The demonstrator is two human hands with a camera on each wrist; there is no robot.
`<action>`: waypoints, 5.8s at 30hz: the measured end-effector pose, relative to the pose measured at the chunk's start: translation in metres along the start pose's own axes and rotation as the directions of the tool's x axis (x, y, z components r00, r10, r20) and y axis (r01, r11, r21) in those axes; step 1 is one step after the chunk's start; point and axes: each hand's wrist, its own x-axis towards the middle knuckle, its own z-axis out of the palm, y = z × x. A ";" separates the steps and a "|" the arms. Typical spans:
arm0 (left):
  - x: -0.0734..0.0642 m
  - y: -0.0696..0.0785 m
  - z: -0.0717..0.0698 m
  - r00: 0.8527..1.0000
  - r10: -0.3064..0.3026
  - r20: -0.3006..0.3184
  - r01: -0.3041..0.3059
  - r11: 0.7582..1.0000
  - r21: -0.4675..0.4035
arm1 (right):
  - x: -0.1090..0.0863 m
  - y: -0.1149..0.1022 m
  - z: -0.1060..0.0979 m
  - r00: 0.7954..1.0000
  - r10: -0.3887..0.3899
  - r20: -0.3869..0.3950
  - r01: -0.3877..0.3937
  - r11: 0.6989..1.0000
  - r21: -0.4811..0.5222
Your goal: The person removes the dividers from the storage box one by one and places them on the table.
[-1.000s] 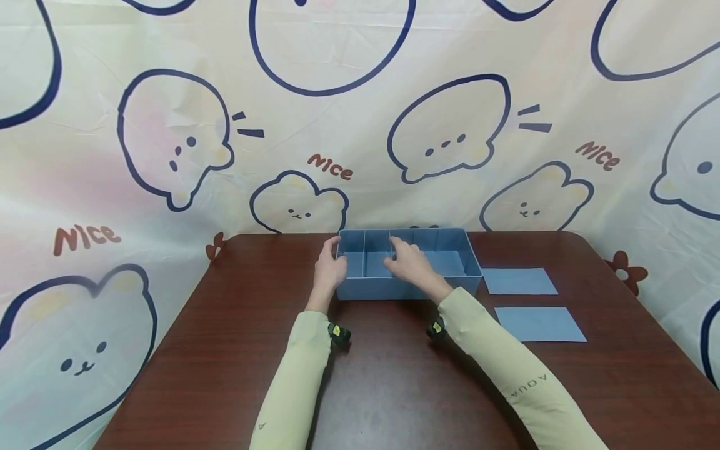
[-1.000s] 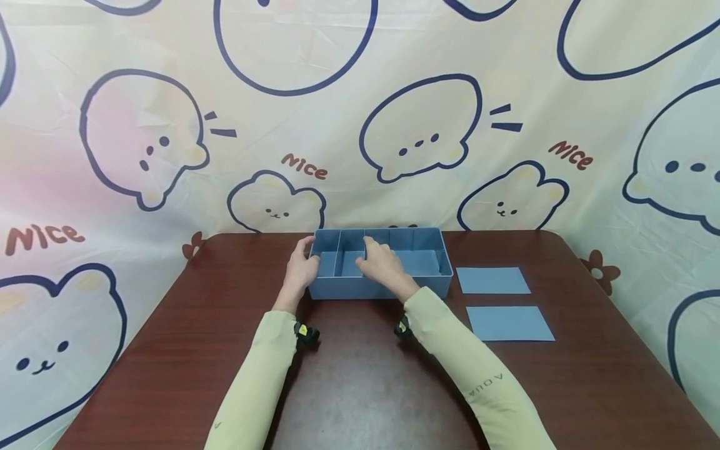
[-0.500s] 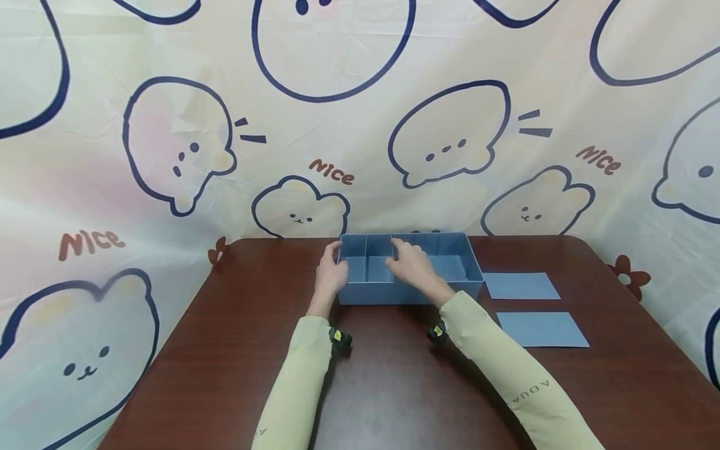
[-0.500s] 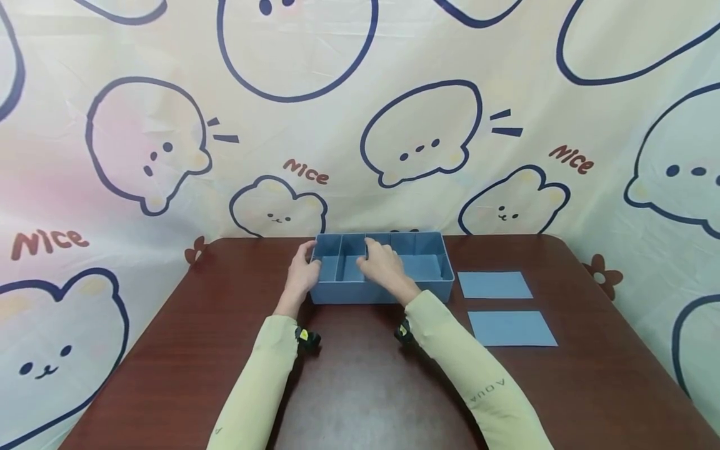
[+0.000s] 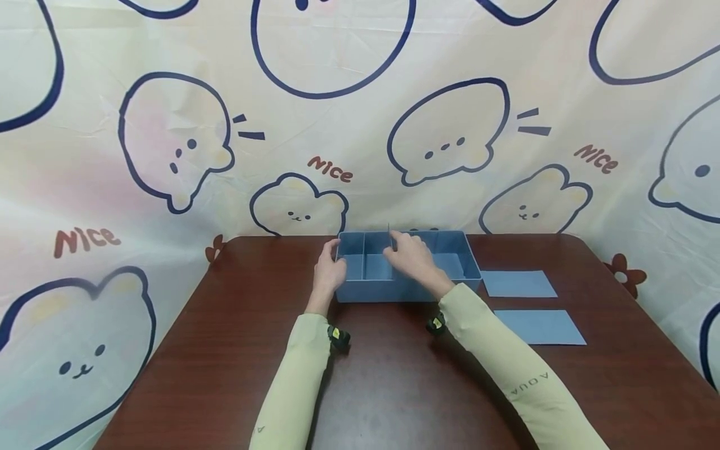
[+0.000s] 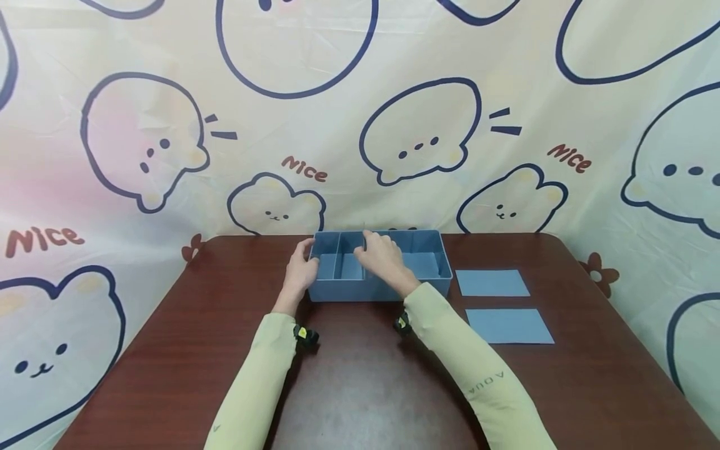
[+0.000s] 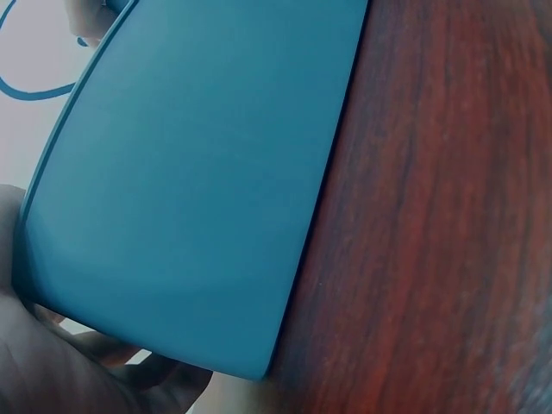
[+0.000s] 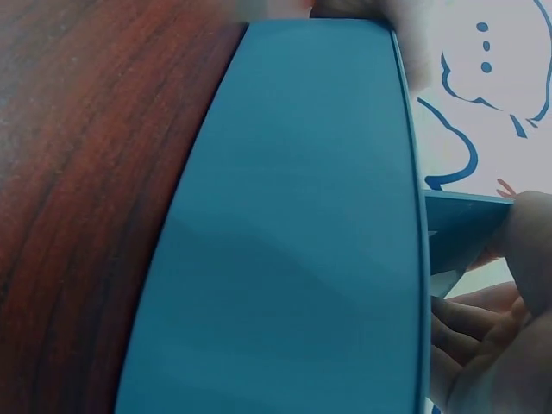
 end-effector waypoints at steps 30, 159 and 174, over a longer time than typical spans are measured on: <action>-0.004 0.004 -0.002 1.000 -0.013 0.008 0.013 1.000 -0.017 | 0.002 -0.023 -0.060 0.998 0.009 0.070 -0.006 0.999 -0.039; -0.003 0.004 -0.002 1.000 -0.013 0.013 0.013 1.000 -0.024 | -0.109 0.108 -0.050 0.813 -0.248 0.527 0.339 0.937 -0.082; -0.001 0.003 -0.002 1.000 -0.015 0.009 0.015 1.000 -0.010 | -0.109 0.108 -0.054 0.817 -0.231 0.529 0.318 0.945 -0.078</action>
